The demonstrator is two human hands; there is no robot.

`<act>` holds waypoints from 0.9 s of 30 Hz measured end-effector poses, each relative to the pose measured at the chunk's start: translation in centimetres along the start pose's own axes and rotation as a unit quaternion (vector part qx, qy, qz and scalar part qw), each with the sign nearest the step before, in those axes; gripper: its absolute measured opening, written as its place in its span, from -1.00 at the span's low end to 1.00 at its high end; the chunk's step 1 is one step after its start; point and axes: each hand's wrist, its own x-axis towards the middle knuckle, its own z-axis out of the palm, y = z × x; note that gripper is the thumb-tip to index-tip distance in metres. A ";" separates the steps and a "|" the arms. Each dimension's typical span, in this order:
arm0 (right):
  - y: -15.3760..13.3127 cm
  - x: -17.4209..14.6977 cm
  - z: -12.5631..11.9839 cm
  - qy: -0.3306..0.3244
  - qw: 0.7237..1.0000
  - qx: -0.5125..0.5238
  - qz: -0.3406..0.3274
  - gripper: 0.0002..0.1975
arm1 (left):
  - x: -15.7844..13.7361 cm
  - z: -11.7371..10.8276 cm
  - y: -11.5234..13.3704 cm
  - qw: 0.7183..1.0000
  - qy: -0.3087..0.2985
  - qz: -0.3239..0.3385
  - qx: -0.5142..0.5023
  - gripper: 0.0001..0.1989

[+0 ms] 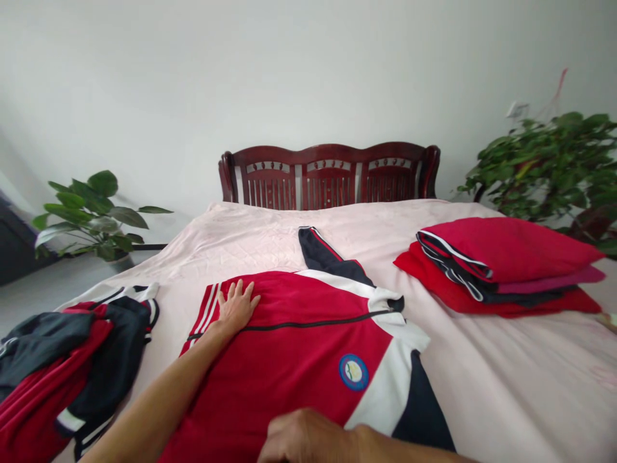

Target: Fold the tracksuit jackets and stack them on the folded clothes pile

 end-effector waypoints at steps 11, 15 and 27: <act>6.1 -9.7 -4.7 0.119 0.926 -0.264 0.242 -0.42 | -13.4 -1.3 -4.9 0.991 0.009 0.133 0.012 -0.43; 5.7 -10.6 -4.8 0.138 0.908 -0.267 0.291 -0.48 | -15.2 -2.6 -6.7 1.000 -0.010 0.011 -0.019 -0.45; -8.7 -5.3 -1.9 0.031 0.953 -0.098 0.283 -0.50 | -18.8 -5.2 -9.4 0.961 -0.035 -0.230 -0.151 -0.31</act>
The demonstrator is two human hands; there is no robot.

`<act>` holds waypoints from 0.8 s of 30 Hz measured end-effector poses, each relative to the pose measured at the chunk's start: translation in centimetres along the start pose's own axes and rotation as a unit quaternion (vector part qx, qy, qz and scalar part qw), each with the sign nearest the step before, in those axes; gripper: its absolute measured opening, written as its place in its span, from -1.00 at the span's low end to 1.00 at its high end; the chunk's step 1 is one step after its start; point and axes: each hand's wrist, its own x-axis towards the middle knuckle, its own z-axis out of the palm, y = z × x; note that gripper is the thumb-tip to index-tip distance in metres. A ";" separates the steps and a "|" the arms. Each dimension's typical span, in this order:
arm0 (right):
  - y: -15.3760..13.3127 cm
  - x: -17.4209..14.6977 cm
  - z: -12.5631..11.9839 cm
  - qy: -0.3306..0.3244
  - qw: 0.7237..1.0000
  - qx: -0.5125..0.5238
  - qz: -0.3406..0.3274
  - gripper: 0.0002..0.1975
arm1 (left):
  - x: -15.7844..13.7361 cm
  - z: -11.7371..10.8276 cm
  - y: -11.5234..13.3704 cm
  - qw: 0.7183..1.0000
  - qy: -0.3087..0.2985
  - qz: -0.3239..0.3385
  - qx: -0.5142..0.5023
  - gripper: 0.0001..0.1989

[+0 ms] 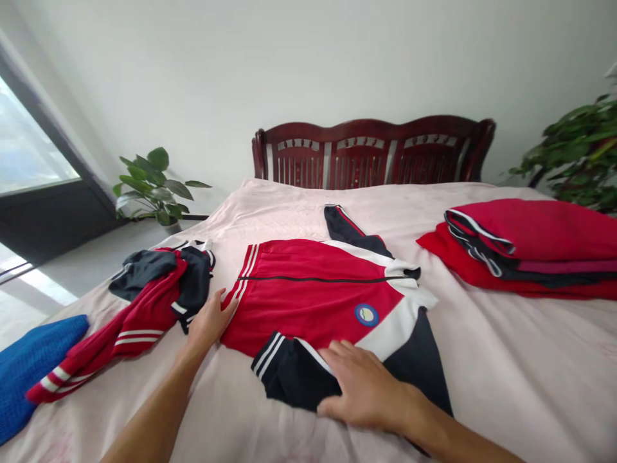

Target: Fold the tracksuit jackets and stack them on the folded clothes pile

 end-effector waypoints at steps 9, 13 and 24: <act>-0.2 -0.1 1.3 0.029 0.998 -0.044 -0.030 -0.96 | -1.7 0.3 -0.4 0.978 0.150 0.015 -0.146 -0.54; -0.5 -1.3 1.0 -0.087 0.991 0.045 -0.094 -0.91 | -1.1 0.3 -1.2 0.974 0.164 0.038 -0.150 -0.53; 0.5 -1.3 -2.7 -0.062 0.950 0.292 -0.093 -0.81 | -1.5 0.1 -1.4 0.995 0.072 0.062 -0.021 -0.60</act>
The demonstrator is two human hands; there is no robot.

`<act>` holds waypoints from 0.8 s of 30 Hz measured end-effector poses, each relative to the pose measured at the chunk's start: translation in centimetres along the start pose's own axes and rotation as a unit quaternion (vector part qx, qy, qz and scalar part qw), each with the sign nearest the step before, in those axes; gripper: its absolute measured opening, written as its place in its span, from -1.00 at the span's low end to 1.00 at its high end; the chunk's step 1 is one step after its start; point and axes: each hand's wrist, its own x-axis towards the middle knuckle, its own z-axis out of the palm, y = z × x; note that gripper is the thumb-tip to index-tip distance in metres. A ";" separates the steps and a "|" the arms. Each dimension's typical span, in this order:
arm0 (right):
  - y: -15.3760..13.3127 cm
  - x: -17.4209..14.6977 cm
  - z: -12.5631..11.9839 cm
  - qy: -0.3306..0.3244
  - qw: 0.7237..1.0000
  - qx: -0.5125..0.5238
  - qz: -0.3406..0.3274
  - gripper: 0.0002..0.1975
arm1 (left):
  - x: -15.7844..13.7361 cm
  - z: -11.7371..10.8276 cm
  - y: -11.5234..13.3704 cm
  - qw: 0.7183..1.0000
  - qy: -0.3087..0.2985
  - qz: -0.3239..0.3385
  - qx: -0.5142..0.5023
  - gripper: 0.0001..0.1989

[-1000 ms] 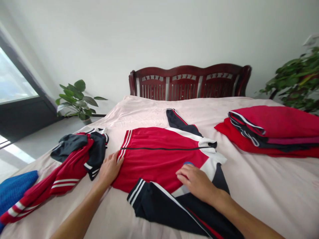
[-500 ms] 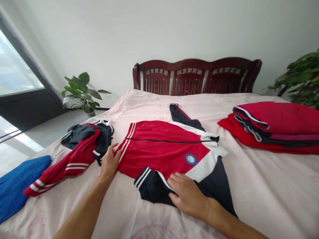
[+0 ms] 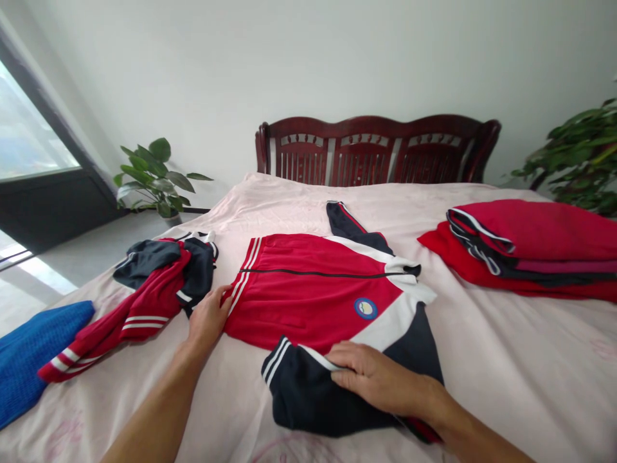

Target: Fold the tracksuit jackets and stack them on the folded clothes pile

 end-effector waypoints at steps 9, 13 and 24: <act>3.8 -5.0 -6.7 0.610 0.760 0.218 0.058 -0.51 | 0.1 0.2 -0.7 1.000 0.004 0.006 -0.009 -0.64; 8.9 -10.4 -9.3 0.714 0.664 0.154 0.164 -0.60 | 0.2 0.4 -0.8 1.000 -0.007 0.000 -0.007 -0.63; 7.8 -9.6 -7.5 0.381 0.781 -0.414 0.271 -0.66 | 0.0 -0.1 -0.2 0.999 -0.029 -0.014 0.028 -0.60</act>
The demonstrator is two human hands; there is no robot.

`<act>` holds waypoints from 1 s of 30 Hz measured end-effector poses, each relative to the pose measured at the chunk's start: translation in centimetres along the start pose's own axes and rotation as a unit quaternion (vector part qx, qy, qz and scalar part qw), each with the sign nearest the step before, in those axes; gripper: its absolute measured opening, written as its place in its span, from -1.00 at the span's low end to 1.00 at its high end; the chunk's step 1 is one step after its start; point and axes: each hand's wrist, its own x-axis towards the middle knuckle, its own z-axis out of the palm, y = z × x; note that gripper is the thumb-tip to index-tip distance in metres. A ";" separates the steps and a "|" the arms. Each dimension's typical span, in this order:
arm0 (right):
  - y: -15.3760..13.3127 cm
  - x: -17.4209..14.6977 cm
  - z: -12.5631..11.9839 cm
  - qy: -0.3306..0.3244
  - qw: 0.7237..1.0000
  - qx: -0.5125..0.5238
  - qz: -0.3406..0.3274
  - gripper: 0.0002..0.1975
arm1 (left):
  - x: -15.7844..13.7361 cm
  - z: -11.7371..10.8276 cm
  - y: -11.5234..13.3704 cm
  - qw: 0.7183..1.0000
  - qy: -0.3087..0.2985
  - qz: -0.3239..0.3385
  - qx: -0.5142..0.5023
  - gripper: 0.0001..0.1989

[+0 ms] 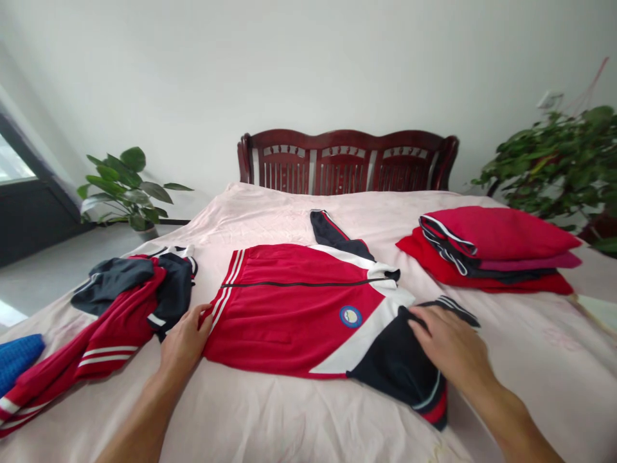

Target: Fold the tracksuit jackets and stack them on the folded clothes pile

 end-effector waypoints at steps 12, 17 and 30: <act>-7.8 -2.1 2.3 -0.214 0.921 0.149 -0.288 -0.89 | -0.3 -1.1 0.2 1.000 -0.017 -0.007 0.022 -0.64; -8.3 -1.9 1.8 -0.183 0.928 0.148 -0.289 -0.91 | -1.0 -1.4 1.1 0.988 0.081 0.085 0.101 -0.66; -10.3 -1.5 2.5 -0.212 0.895 0.194 -0.341 -0.77 | -3.9 -2.0 4.9 0.915 -0.190 0.355 -0.034 -0.71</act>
